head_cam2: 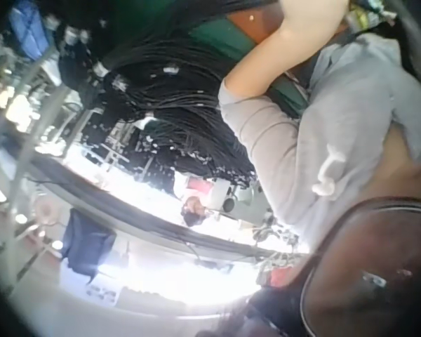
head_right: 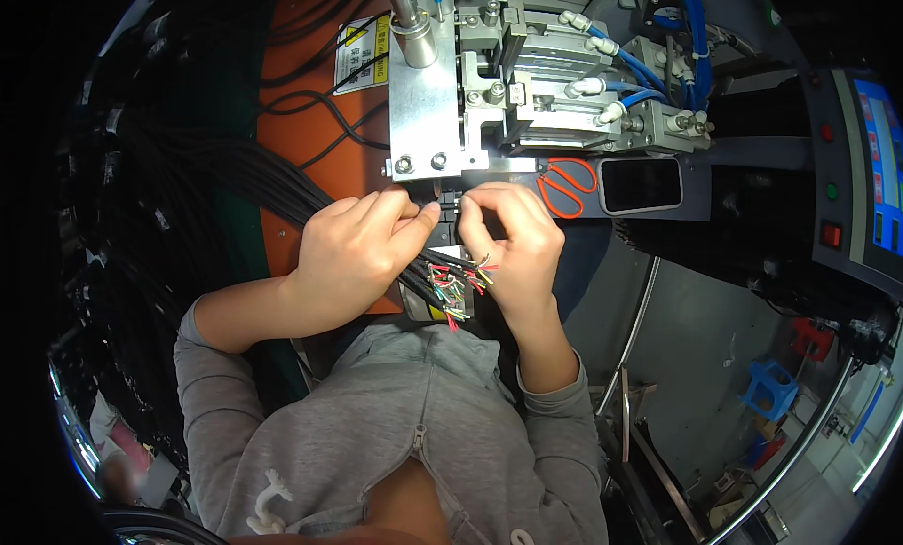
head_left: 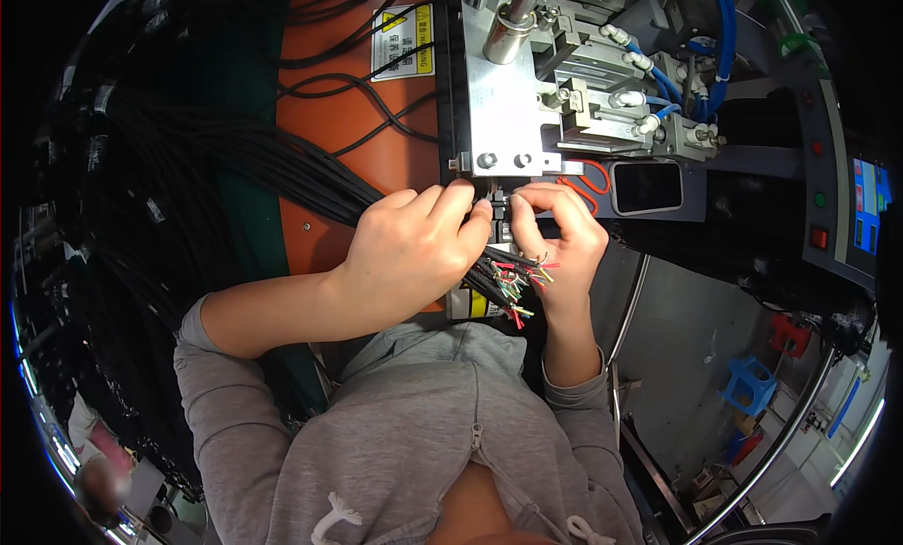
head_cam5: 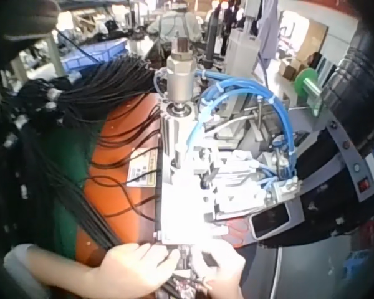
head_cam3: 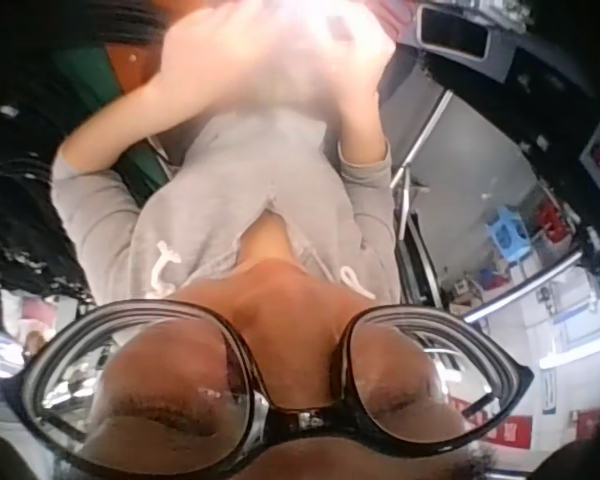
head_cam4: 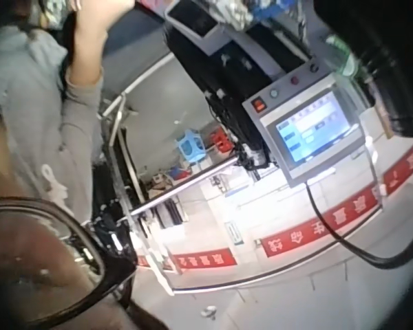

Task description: The person repeatedly picks up black cables from a pile, strips the ends, and crimps connectors onto the exposed wires using a crimping machine. They then place the finished cables back onto the pile.

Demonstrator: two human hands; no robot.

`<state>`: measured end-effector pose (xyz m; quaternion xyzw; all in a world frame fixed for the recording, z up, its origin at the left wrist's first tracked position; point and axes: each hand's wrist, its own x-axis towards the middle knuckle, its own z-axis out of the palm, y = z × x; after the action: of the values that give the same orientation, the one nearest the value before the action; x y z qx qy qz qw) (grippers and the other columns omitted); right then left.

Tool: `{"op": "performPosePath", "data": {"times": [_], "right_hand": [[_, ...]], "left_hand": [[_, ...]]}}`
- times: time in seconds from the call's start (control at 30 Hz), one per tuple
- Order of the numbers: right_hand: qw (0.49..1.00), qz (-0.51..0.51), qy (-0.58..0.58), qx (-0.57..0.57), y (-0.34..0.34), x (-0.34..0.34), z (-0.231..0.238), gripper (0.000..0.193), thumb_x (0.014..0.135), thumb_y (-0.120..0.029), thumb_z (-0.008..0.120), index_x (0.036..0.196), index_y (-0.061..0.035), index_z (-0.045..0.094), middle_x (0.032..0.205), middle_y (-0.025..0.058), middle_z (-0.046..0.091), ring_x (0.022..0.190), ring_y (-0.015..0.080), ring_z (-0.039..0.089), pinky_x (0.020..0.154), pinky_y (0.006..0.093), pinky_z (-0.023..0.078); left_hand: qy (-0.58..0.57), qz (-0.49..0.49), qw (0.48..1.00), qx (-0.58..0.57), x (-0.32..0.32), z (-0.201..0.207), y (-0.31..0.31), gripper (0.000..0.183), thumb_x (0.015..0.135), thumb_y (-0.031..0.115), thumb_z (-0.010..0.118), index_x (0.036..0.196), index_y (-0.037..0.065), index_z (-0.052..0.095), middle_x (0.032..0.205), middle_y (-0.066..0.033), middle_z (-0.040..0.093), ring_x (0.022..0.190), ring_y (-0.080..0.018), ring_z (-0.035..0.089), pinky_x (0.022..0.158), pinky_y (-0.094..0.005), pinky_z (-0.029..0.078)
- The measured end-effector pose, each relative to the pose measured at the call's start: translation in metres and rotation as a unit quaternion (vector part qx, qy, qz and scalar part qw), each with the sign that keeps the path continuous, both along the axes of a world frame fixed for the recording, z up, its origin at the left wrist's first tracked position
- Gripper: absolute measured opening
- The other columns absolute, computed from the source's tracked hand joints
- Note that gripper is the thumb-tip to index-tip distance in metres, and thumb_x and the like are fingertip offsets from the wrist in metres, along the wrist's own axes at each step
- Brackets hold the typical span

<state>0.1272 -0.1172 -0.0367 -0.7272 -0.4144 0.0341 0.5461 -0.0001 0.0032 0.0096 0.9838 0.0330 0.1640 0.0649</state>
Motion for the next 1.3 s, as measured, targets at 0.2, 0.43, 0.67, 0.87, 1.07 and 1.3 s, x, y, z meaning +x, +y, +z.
{"op": "performPosePath", "data": {"times": [0.2, 0.43, 0.67, 0.87, 1.07, 1.3], "right_hand": [[0.957, -0.008, 0.288, -0.029, -0.009, 0.002, -0.006, 0.004, 0.080, 0.000, 0.067, 0.082, 0.0013, 0.064, 0.075, 0.0019, 0.063, 0.064, 0.0053, 0.054, 0.059, 0.0194, 0.043], [0.941, 0.249, 0.199, 0.114, -0.021, 0.006, 0.000, 0.020, 0.066, 0.000, 0.076, 0.085, 0.0005, 0.069, 0.087, 0.0114, 0.068, 0.078, 0.0197, 0.063, 0.069, 0.0276, 0.050], [0.946, 0.212, 0.164, 0.183, -0.015, -0.004, -0.006, 0.021, 0.070, 0.000, 0.075, 0.089, 0.0008, 0.066, 0.085, 0.0116, 0.066, 0.076, 0.0185, 0.062, 0.068, 0.0280, 0.049], [0.945, 0.134, 0.244, 0.170, -0.018, -0.004, 0.008, 0.019, 0.075, 0.005, 0.070, 0.093, 0.0040, 0.063, 0.089, 0.0133, 0.064, 0.083, 0.0178, 0.061, 0.072, 0.0275, 0.048], [0.977, 0.009, 0.100, 0.187, 0.001, -0.018, 0.018, 0.020, 0.070, 0.000, 0.077, 0.085, 0.0023, 0.065, 0.082, 0.0127, 0.065, 0.075, 0.0179, 0.062, 0.064, 0.0253, 0.049], [0.981, 0.042, 0.145, 0.120, 0.001, -0.010, 0.021, 0.014, 0.071, 0.000, 0.076, 0.081, 0.0018, 0.067, 0.080, 0.0117, 0.065, 0.073, 0.0172, 0.062, 0.065, 0.0268, 0.049]], "left_hand": [[0.020, 0.011, 0.999, 0.037, -0.004, 0.001, -0.004, 0.019, 0.073, 0.007, 0.065, 0.091, 0.003, 0.066, 0.072, 0.0009, 0.052, 0.059, -0.0103, 0.055, 0.050, -0.0236, 0.042], [-0.021, -0.015, 0.996, -0.081, -0.001, 0.001, 0.007, 0.010, 0.071, 0.009, 0.069, 0.078, 0.006, 0.062, 0.068, -0.0005, 0.053, 0.056, -0.0147, 0.056, 0.050, -0.0262, 0.041], [-0.036, -0.082, 0.977, -0.196, -0.001, 0.004, 0.014, 0.014, 0.069, 0.010, 0.070, 0.081, 0.005, 0.065, 0.080, -0.0032, 0.065, 0.068, -0.0179, 0.064, 0.054, -0.0294, 0.045], [-0.163, -0.090, 0.967, -0.176, 0.004, 0.016, 0.012, 0.033, 0.068, 0.017, 0.073, 0.096, 0.000, 0.067, 0.087, -0.0104, 0.067, 0.074, -0.0208, 0.066, 0.061, -0.0297, 0.051], [-0.160, -0.081, 0.972, -0.152, 0.003, 0.003, 0.010, 0.024, 0.072, 0.009, 0.070, 0.093, -0.002, 0.065, 0.075, -0.0077, 0.062, 0.061, -0.0176, 0.062, 0.049, -0.0268, 0.047], [-0.147, -0.068, 0.971, -0.175, 0.005, 0.001, 0.008, 0.017, 0.071, 0.005, 0.072, 0.082, -0.002, 0.062, 0.069, -0.0076, 0.056, 0.056, -0.0194, 0.058, 0.046, -0.0298, 0.045]]}}
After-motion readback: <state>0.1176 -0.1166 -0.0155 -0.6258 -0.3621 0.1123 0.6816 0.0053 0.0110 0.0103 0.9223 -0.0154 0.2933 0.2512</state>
